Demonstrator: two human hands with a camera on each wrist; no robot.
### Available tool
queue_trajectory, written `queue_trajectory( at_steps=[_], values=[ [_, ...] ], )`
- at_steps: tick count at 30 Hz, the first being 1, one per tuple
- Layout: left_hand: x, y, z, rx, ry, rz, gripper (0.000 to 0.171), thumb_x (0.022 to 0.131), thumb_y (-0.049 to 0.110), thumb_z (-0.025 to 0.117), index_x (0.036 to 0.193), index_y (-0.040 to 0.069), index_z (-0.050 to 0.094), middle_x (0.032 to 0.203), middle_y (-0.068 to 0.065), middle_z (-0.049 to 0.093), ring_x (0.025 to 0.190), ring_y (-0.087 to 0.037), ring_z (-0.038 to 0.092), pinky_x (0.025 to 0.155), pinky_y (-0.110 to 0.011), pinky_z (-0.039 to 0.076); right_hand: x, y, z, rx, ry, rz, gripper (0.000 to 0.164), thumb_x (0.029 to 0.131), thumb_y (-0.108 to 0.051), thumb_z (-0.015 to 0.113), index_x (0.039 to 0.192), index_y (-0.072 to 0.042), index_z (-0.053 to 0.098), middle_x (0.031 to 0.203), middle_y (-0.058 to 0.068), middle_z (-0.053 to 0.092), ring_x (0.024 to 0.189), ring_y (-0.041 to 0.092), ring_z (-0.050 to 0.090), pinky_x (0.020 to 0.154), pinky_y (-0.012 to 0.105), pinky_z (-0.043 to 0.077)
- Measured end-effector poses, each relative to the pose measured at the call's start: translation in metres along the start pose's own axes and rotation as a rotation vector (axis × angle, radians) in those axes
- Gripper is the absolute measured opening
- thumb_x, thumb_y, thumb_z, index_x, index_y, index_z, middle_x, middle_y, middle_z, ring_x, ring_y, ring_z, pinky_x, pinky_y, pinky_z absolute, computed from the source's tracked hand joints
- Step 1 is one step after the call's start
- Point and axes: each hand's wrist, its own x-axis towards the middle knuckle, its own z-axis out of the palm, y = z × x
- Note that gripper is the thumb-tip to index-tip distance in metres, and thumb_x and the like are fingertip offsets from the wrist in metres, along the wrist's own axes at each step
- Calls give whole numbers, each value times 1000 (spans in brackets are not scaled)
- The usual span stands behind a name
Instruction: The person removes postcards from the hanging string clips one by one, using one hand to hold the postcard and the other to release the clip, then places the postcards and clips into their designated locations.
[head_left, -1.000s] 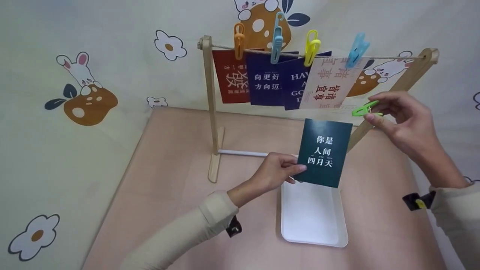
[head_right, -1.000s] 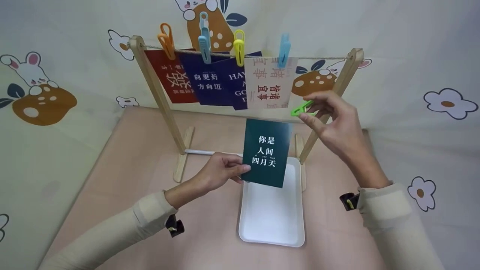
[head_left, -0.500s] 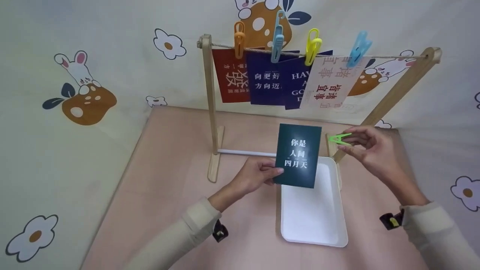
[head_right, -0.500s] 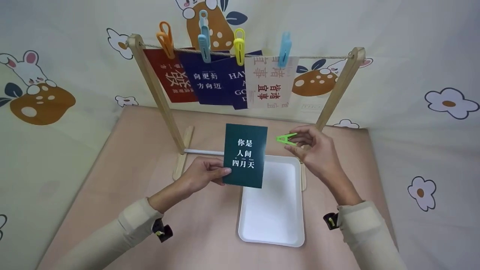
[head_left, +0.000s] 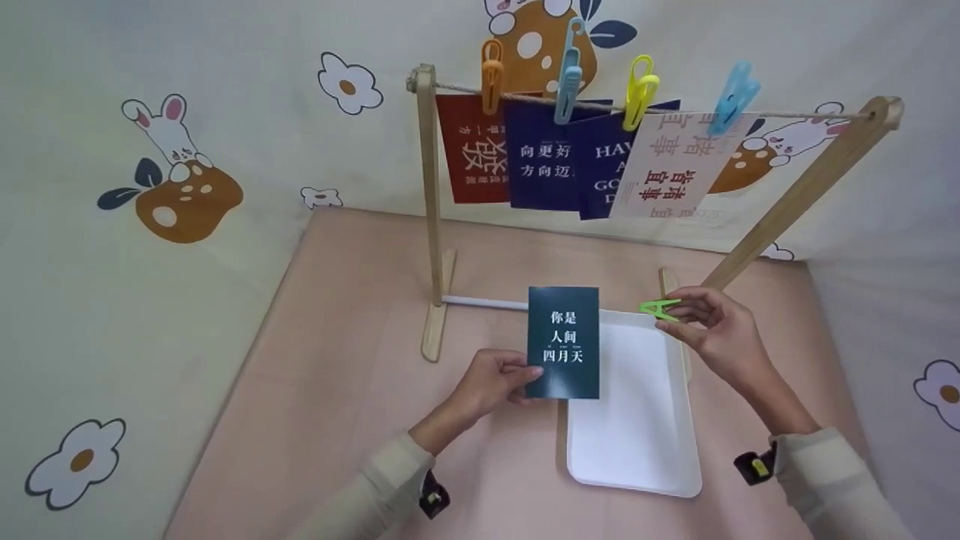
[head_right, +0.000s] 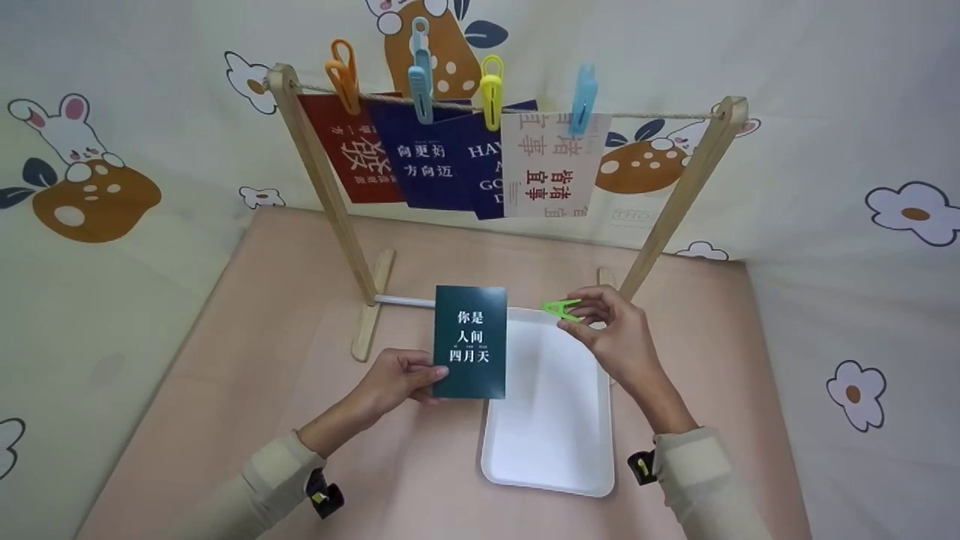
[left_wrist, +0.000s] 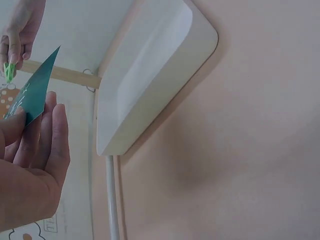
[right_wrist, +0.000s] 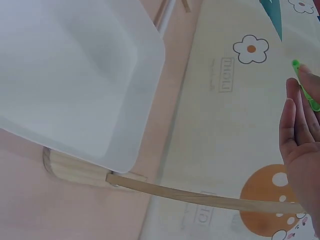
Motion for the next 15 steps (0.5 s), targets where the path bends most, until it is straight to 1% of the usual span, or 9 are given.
queue_trajectory(
  at_steps=[3,8,11,15],
  values=[
    [-3,-6,-4,-4,27,-19,20,82,20,67,95,6,69,88,-9,72,70,-24,70,63,-31,57,-5,9,7,22,-13,29,41,72,-9,76,109,-6,58,100,9,67,84,4,63,73,16,52],
    [-7,-20,-12,12,57,-49,18,82,19,67,93,5,69,86,-9,72,68,-21,69,61,-31,57,-13,22,18,-20,-13,38,42,71,-11,77,109,-9,59,99,5,66,83,4,62,69,15,52],
    [-8,-34,-15,24,75,-68,17,82,20,68,89,5,68,84,-9,72,67,-19,69,60,-30,57,-14,29,25,-70,-11,46,41,70,-14,78,107,-12,60,98,3,66,82,3,61,66,14,50],
    [-9,-57,-17,48,97,-94,16,82,20,67,80,4,65,76,-8,71,63,-16,67,60,-32,57,-13,40,35,-141,-51,69,40,70,-18,79,105,-16,61,95,3,67,80,6,60,63,14,50]
  ],
)
